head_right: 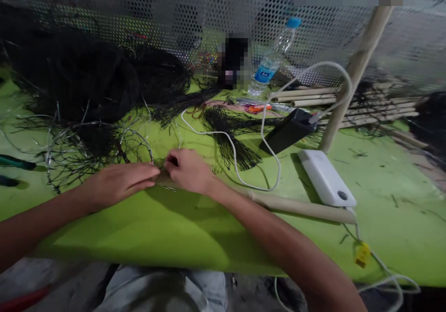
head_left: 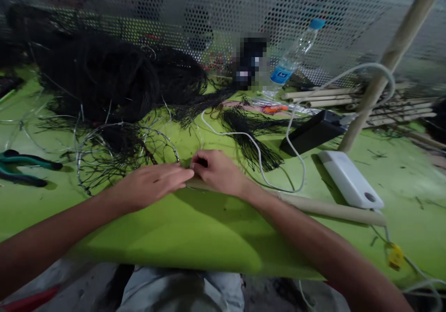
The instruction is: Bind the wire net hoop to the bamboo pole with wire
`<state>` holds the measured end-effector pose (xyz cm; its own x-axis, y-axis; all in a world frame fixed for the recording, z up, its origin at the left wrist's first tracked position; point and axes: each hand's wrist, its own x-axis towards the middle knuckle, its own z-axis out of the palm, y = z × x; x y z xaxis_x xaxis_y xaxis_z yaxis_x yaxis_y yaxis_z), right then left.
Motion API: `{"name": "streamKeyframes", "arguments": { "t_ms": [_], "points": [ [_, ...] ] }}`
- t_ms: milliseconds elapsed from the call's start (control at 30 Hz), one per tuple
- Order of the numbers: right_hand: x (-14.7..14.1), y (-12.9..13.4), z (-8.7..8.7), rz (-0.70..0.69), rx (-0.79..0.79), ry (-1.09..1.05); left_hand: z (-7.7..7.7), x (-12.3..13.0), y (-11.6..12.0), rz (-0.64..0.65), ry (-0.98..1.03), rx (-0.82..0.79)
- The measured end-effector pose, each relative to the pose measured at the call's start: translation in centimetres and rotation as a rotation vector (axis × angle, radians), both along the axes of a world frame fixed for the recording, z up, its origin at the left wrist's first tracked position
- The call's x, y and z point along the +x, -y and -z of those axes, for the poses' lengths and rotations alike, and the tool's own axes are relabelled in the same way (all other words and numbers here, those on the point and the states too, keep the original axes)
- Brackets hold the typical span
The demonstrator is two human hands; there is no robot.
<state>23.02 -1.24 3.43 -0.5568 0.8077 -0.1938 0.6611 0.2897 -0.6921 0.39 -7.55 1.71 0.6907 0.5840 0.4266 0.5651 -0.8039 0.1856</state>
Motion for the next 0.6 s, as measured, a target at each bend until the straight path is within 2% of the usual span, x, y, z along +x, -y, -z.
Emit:
{"name": "streamKeyframes", "arguments": {
  "t_ms": [100, 167, 267, 367, 467, 600],
  "points": [
    [0.0, 0.0, 0.1, 0.006, 0.0, 0.0, -0.2, -0.1, 0.1, -0.142, 0.181, -0.243],
    [0.0, -0.1, 0.2, 0.009, 0.005, -0.004, -0.7, -0.3, -0.1, -0.131, 0.162, -0.344],
    [0.0, -0.2, 0.2, 0.008, 0.01, -0.016, -1.5, -0.5, -0.7, -0.021, 0.06, -0.307],
    [-0.1, -0.2, 0.2, -0.009, 0.016, -0.038, -2.2, -0.1, -1.2, 0.015, 0.05, -0.26],
    [0.0, -0.1, 0.2, -0.024, 0.027, -0.068, -2.8, 0.9, -1.4, -0.015, 0.028, -0.3],
    [0.1, 0.3, 0.3, -0.028, 0.044, -0.109, -3.2, 2.2, -1.7, -0.139, 0.082, -0.439]
  ]
}}
